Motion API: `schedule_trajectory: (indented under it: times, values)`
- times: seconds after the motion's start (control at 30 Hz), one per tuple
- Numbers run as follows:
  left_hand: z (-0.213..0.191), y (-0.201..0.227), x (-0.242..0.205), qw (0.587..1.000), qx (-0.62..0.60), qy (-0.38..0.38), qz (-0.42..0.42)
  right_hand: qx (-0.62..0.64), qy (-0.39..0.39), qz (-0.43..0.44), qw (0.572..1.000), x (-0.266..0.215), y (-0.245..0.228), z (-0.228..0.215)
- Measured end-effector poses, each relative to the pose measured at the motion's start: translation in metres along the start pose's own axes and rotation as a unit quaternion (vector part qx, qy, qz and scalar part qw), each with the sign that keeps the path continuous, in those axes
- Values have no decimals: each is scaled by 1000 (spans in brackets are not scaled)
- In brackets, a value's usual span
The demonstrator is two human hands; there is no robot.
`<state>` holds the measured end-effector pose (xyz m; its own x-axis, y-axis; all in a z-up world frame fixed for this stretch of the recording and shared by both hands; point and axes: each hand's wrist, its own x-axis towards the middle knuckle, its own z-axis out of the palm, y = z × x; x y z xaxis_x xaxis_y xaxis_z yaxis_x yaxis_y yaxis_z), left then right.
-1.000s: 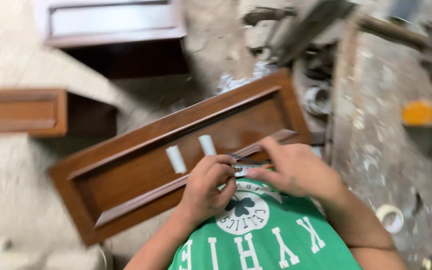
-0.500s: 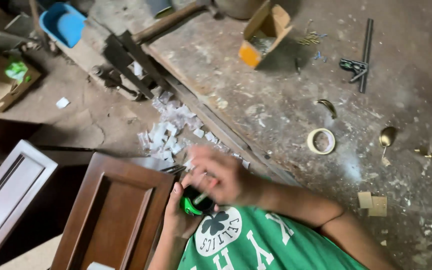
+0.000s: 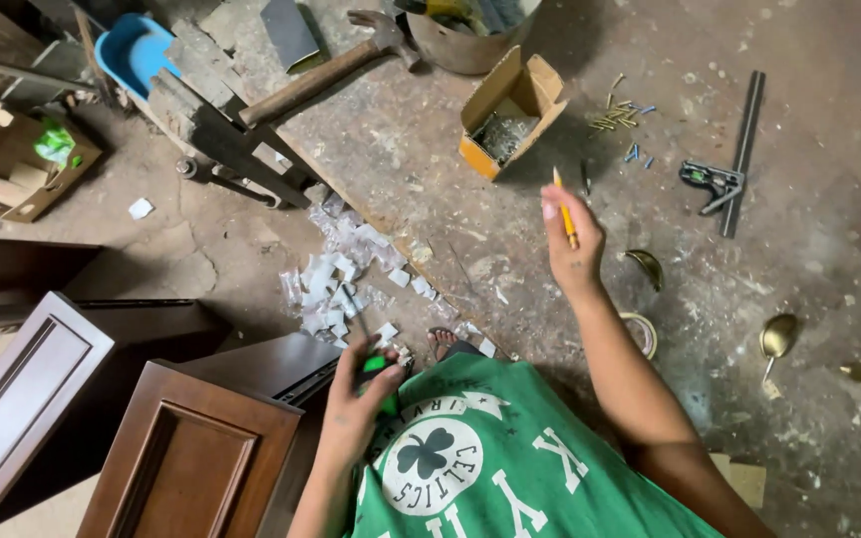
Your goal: Measuring and marking drawer fronts for handle placement using a tape measure and pencil.
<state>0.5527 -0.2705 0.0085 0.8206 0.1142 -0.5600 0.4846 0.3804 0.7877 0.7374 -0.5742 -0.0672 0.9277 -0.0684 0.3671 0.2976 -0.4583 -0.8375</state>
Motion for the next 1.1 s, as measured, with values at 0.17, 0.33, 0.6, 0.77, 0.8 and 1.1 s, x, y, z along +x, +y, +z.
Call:
schedule_trajectory:
  times: [0.17,0.33,0.6,0.77,0.8,1.1]
  values:
    - [72,-39,109,815,535,-117,191,-26,156,67,985,92,22,24]
    - [139,-95,181,671,687,-164,224,11,83,178,980,147,112,53]
    - [124,-33,169,792,516,-135,298,-167,-237,65,955,152,91,-1]
    - [143,41,195,863,341,0,372,47,-364,155,917,133,48,1]
    - [146,30,217,864,339,7,373,47,-369,150,916,132,44,2]
    - [157,-20,252,904,392,98,139,366,-208,103,901,79,28,-35]
